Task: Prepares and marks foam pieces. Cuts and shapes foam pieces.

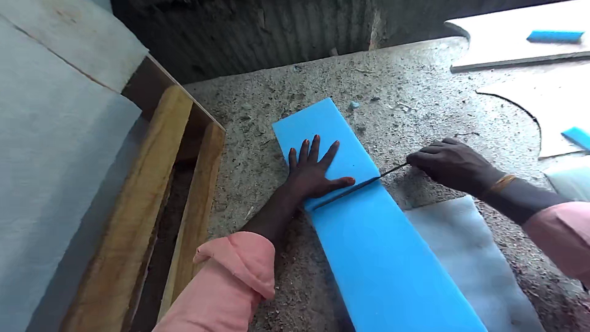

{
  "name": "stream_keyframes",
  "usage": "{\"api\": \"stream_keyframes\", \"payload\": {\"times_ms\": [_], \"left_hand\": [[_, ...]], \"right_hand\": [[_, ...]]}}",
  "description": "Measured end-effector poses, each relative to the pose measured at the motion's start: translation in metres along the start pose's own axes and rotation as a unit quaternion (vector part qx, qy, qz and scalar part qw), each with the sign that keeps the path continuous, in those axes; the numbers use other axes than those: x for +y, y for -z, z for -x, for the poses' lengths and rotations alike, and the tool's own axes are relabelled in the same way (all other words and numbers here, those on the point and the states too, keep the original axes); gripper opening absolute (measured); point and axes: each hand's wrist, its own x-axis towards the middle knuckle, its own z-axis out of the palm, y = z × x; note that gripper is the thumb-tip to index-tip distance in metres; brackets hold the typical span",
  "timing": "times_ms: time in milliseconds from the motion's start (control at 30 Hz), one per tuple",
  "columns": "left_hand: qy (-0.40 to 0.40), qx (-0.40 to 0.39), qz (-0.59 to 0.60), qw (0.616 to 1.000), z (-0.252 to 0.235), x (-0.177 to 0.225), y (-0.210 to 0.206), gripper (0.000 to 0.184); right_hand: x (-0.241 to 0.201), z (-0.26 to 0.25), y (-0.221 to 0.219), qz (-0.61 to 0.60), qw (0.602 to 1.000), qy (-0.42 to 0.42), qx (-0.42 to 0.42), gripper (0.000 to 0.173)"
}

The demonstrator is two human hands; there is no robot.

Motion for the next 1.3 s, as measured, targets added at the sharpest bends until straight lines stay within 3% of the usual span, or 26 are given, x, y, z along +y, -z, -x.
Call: {"api": "stream_keyframes", "payload": {"times_ms": [133,233,300,467,567,667,767,833,867,900,967,1033,1133,1167,1233,1300], "left_hand": [[-0.003,0.006,-0.008,1.0,0.0,0.001,-0.003,0.111],[0.0,-0.002,-0.008,1.0,0.002,0.002,0.001,0.11],[0.002,-0.005,-0.008,1.0,0.002,0.002,0.001,0.11],[-0.005,0.008,-0.001,1.0,0.0,-0.002,-0.003,0.109],[-0.009,0.015,0.001,1.0,0.003,-0.003,-0.002,0.107],[-0.01,0.025,0.011,1.0,0.002,-0.005,0.0,0.106],[-0.027,0.045,0.044,0.998,0.0,-0.01,-0.005,0.101],[-0.045,0.103,0.092,0.989,0.002,-0.019,-0.011,0.09],[-0.046,0.17,0.136,0.975,0.006,-0.023,-0.018,0.081],[-0.028,0.245,0.178,0.953,0.012,-0.025,-0.024,0.073],[0.088,0.326,0.218,0.916,0.03,-0.023,-0.029,0.074],[0.217,0.268,0.256,0.903,0.049,-0.015,-0.024,0.097],[0.287,0.166,0.308,0.892,0.058,-0.002,-0.012,0.112],[0.297,0.148,0.32,0.887,0.055,-0.002,-0.006,0.115],[0.296,0.116,0.383,0.867,0.051,-0.008,0.005,0.115],[0.261,0.117,0.492,0.822,0.058,-0.016,0.008,0.087]], "right_hand": [[-0.049,-0.021,-0.015,-0.012,1.0,0.014,0.006,0.018],[-0.02,-0.009,0.001,0.003,0.999,0.043,-0.012,0.023],[0.0,0.001,0.0,0.02,0.999,0.028,-0.006,0.016],[-0.036,-0.016,-0.009,0.014,1.0,0.005,-0.021,0.015],[-0.003,0.002,0.008,0.05,0.997,0.011,-0.05,0.019],[0.049,0.041,0.027,0.106,0.992,-0.046,-0.054,0.012],[0.054,0.074,0.058,0.092,0.984,-0.152,0.002,0.016],[0.003,0.078,0.116,0.053,0.934,-0.349,-0.049,0.029],[-0.026,0.083,0.139,0.022,0.9,-0.433,-0.043,0.035],[-0.051,0.099,0.145,0.004,0.88,-0.475,0.013,0.041],[-0.086,0.152,0.114,0.005,0.866,-0.473,0.161,0.052],[-0.151,0.188,0.095,-0.185,0.805,-0.523,0.209,0.051],[-0.254,0.212,0.086,-0.454,0.667,-0.561,0.185,0.046],[-0.281,0.215,0.082,-0.481,0.651,-0.564,0.164,0.044],[-0.323,0.213,0.071,-0.456,0.678,-0.56,0.134,0.041],[-0.348,0.208,0.056,-0.41,0.714,-0.551,0.133,0.035]]}}
